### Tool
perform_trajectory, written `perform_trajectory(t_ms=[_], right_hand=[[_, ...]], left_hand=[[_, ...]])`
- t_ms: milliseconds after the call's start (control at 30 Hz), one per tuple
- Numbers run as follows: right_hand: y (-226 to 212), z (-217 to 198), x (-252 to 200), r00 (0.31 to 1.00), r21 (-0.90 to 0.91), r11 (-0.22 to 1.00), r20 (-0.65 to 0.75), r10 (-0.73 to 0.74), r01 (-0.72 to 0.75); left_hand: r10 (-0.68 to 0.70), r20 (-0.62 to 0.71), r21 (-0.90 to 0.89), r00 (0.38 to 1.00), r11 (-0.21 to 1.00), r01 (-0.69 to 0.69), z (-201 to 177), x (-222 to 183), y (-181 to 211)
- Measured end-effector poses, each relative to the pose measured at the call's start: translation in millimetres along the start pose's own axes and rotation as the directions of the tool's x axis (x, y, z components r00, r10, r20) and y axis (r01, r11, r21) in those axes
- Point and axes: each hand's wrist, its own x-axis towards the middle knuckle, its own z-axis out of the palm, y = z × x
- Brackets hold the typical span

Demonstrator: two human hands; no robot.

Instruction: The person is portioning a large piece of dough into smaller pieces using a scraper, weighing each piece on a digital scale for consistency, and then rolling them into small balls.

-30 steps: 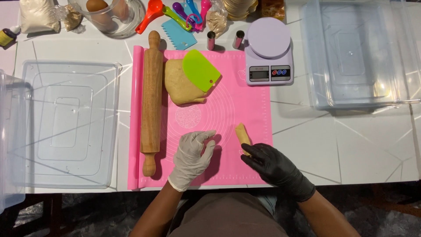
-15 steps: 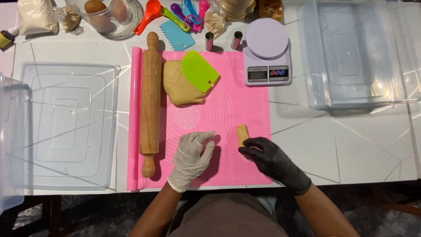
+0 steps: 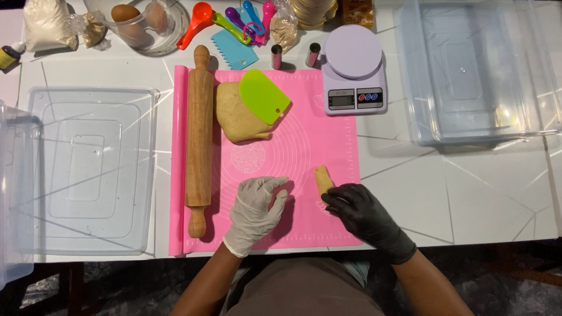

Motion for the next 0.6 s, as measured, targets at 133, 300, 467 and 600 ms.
perform_trajectory(t_ms=[133, 300, 467, 600], right_hand=[[17, 9, 2, 0.99, 0.295, 0.949, 0.121, 0.077, -0.11], [23, 16, 8, 0.883, 0.514, 0.718, 0.287, 0.372, -0.47], [17, 27, -5, 0.992, 0.028, 0.995, 0.093, 0.09, -0.093], [-16, 13, 0, 0.998, -0.199, 0.978, -0.015, 0.055, -0.057]], left_hand=[[0.001, -0.011, -0.011, 1.0, 1.0, -0.002, -1, 2, 1], [-0.01, -0.014, -0.028, 1.0, 1.0, 0.01, 1, 4, 6], [-0.016, -0.003, 0.009, 1.0, 1.0, 0.016, 0, 2, 3], [-0.022, 0.0, 0.018, 1.0, 1.0, 0.022, 5, -4, -5]])
